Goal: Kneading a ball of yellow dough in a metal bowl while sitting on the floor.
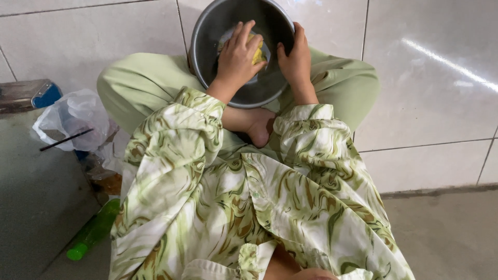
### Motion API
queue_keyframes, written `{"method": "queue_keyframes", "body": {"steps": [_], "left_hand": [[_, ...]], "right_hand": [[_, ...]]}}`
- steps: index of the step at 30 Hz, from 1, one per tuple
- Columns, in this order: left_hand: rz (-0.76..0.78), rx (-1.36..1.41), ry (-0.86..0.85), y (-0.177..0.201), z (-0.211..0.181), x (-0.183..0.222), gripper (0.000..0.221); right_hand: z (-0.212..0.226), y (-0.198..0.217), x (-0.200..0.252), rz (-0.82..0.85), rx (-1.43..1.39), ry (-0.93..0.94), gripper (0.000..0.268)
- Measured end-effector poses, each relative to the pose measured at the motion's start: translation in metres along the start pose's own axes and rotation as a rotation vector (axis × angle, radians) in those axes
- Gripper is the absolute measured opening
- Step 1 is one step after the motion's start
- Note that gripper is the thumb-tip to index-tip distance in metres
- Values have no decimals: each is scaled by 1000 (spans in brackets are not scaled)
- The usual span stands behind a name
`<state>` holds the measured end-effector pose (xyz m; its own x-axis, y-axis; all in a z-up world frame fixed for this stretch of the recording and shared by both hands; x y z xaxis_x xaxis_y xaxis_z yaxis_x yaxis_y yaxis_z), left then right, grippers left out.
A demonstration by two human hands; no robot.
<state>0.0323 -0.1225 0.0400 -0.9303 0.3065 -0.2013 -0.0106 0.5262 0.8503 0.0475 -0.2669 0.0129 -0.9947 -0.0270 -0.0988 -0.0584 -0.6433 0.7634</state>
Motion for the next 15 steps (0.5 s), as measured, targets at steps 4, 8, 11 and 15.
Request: {"method": "queue_keyframes", "body": {"steps": [4,8,11,15], "left_hand": [[-106,-6,-110,-15,-22,-25,35],[-209,-121,-143,-32,-28,-36,9],[-164,-69,-88,-40,-15,-41,10],[-152,91,4,-19,-8,-39,17]], "right_hand": [[4,4,-2,-9,-27,11,55],[0,2,-1,18,-17,-9,56],[2,3,-4,30,-19,-23,51],[7,8,-8,15,-41,3,48]]}}
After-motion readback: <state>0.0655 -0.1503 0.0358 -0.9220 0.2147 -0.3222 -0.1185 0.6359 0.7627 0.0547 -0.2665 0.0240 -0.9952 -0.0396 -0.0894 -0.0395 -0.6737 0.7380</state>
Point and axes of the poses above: each hand's wrist, its own x-axis away from the middle knuckle, its own y-axis out of the back of the hand, z = x × y, the point moved 10 cm from there along -x, towards the middle knuckle, and after that the axes turned 10 degrees about x, right-handed, at the moved point
